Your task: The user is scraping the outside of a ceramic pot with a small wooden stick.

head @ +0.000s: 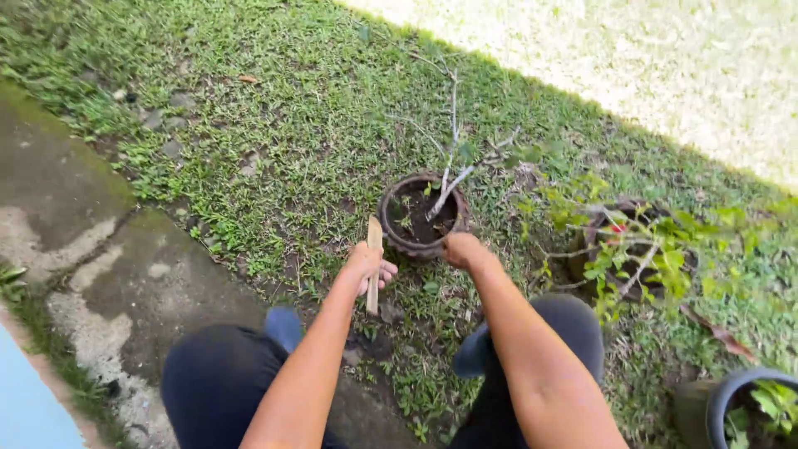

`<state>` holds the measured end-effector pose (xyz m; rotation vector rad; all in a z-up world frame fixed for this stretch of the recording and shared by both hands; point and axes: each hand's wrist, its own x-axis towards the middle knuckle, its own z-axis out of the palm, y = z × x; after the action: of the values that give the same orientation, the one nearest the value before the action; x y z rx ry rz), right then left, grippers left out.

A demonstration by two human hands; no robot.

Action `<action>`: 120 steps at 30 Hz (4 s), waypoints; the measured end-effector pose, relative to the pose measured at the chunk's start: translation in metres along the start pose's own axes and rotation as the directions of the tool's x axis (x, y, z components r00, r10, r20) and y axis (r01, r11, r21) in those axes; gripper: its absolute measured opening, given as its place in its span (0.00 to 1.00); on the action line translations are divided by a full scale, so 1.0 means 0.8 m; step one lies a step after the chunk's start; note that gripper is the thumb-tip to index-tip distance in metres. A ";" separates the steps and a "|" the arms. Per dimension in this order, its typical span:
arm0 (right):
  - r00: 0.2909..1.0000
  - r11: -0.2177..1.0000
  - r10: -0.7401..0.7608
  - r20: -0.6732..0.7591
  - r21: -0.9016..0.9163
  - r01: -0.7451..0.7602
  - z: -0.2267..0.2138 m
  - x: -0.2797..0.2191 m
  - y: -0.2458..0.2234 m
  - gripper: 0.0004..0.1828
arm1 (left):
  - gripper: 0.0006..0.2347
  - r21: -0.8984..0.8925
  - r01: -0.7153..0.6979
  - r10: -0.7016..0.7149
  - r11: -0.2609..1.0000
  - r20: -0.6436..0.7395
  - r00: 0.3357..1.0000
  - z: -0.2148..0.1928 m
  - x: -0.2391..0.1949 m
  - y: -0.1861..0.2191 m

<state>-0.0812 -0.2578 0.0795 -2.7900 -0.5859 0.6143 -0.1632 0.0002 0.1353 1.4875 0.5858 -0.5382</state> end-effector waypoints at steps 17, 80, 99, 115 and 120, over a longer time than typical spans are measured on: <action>0.957 0.885 -0.239 -0.164 -0.443 0.145 0.075 0.042 -0.034 0.31 | 0.07 -0.243 0.262 -0.223 0.934 0.176 0.959 -0.010 0.115 -0.143; 0.978 0.997 -0.072 -0.194 0.001 0.073 -0.105 0.205 -0.022 0.24 | 0.06 0.010 -0.322 0.307 0.947 -0.326 0.894 0.164 0.159 -0.018; 0.957 0.985 -0.084 -0.279 0.124 0.122 -0.110 0.216 -0.016 0.22 | 0.04 -0.237 -0.124 0.042 0.964 -0.324 0.945 0.164 0.182 -0.066; 0.960 0.982 -0.032 -0.277 0.169 0.081 -0.106 0.233 -0.011 0.21 | 0.06 0.060 -0.296 0.293 0.953 -0.423 0.858 0.189 0.237 -0.140; 0.969 0.987 0.047 -0.243 0.158 -0.008 -0.105 0.234 -0.014 0.23 | 0.06 -0.273 -0.008 -0.097 0.962 -0.369 0.924 0.156 0.208 -0.106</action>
<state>0.1082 -0.1786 0.0912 -2.6730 -0.4289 0.2959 -0.0901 -0.1221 -0.0384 1.3238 0.9612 -0.1890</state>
